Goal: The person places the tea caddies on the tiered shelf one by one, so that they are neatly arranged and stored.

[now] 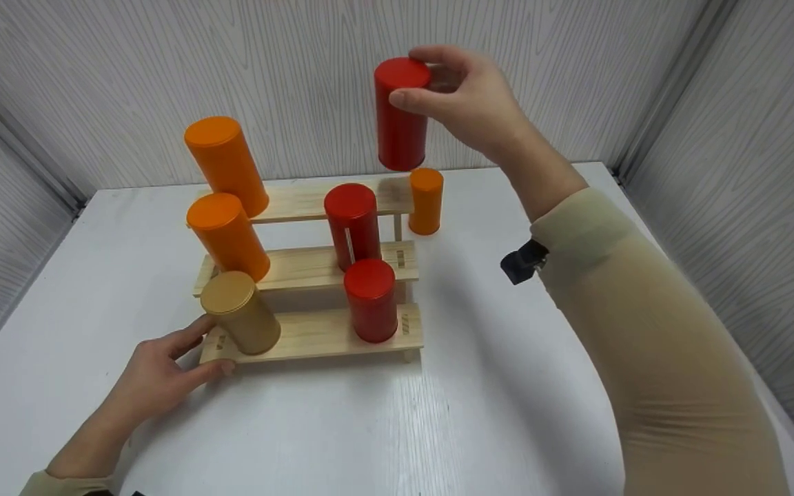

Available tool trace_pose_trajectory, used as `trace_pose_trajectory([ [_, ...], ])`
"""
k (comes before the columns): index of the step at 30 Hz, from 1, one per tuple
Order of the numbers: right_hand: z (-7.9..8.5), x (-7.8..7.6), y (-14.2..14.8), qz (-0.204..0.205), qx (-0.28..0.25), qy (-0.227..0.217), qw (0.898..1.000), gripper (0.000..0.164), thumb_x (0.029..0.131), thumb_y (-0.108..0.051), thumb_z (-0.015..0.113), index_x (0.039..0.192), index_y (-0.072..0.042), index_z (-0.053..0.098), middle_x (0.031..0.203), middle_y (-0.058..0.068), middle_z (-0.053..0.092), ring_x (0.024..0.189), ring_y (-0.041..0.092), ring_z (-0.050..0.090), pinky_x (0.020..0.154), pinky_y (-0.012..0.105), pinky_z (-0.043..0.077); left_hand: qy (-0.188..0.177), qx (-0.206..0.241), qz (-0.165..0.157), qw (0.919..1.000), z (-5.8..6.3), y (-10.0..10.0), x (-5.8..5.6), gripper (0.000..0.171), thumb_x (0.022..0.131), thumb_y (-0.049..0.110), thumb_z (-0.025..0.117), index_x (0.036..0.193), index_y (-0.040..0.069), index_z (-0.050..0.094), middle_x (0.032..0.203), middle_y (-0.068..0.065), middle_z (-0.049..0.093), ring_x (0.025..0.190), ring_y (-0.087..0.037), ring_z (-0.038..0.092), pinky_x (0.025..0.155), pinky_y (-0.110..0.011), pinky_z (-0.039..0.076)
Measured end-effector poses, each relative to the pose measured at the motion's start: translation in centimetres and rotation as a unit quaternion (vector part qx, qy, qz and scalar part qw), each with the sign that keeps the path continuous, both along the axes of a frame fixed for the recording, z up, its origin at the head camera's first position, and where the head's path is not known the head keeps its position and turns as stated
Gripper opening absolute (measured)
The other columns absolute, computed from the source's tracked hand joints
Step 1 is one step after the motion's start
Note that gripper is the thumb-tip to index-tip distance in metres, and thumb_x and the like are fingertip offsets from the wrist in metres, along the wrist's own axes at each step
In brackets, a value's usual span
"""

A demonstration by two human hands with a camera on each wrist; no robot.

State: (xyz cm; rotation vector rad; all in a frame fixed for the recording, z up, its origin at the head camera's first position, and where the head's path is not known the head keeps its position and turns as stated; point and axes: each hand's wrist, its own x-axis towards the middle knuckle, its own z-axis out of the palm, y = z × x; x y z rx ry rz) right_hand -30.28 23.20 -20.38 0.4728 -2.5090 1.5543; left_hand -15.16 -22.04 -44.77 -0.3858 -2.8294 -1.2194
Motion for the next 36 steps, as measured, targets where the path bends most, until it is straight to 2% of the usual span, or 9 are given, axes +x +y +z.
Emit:
trace_pose_trajectory([
  [11,0.1,-0.2,-3.9,0.051,-0.001,0.020,0.999,0.063,0.098,-0.027,0.080,0.154,-0.014,0.056,0.139,0.010,0.066,0.127,0.026,0.061,0.113,0.034,0.050,0.000,-0.003,-0.002,1.0000,0.1,0.0,0.0,0.085,0.084,0.054,0.088,0.157,0.027,0.055,0.155,0.001,0.056,0.142,-0.028,0.055,0.117,-0.054,0.044],
  [20,-0.4,-0.4,-6.6,0.070,0.001,0.008,0.998,0.063,0.098,-0.026,0.080,0.155,-0.015,0.055,0.140,0.008,0.065,0.127,0.024,0.061,0.111,0.034,0.051,-0.003,-0.005,0.002,1.0000,0.1,0.2,0.0,0.085,0.084,0.053,0.088,0.157,0.027,0.055,0.154,0.002,0.057,0.142,-0.028,0.054,0.118,-0.054,0.044],
  [30,-1.1,-0.1,-8.8,0.090,0.013,0.007,0.996,0.063,0.098,-0.028,0.079,0.155,-0.014,0.054,0.138,0.005,0.067,0.127,0.020,0.061,0.110,0.034,0.051,-0.007,-0.010,0.004,0.9999,0.1,0.3,0.0,0.086,0.083,0.052,0.089,0.157,0.023,0.055,0.155,0.000,0.056,0.142,-0.029,0.055,0.117,-0.054,0.044],
  [36,-1.4,-0.1,-9.5,0.109,0.000,0.006,0.994,0.061,0.099,-0.025,0.079,0.154,-0.013,0.055,0.137,0.005,0.067,0.127,0.019,0.063,0.110,0.034,0.052,-0.001,-0.009,0.000,1.0000,0.1,0.3,0.0,0.085,0.083,0.052,0.089,0.157,0.023,0.056,0.153,0.000,0.058,0.141,-0.029,0.056,0.117,-0.054,0.045],
])
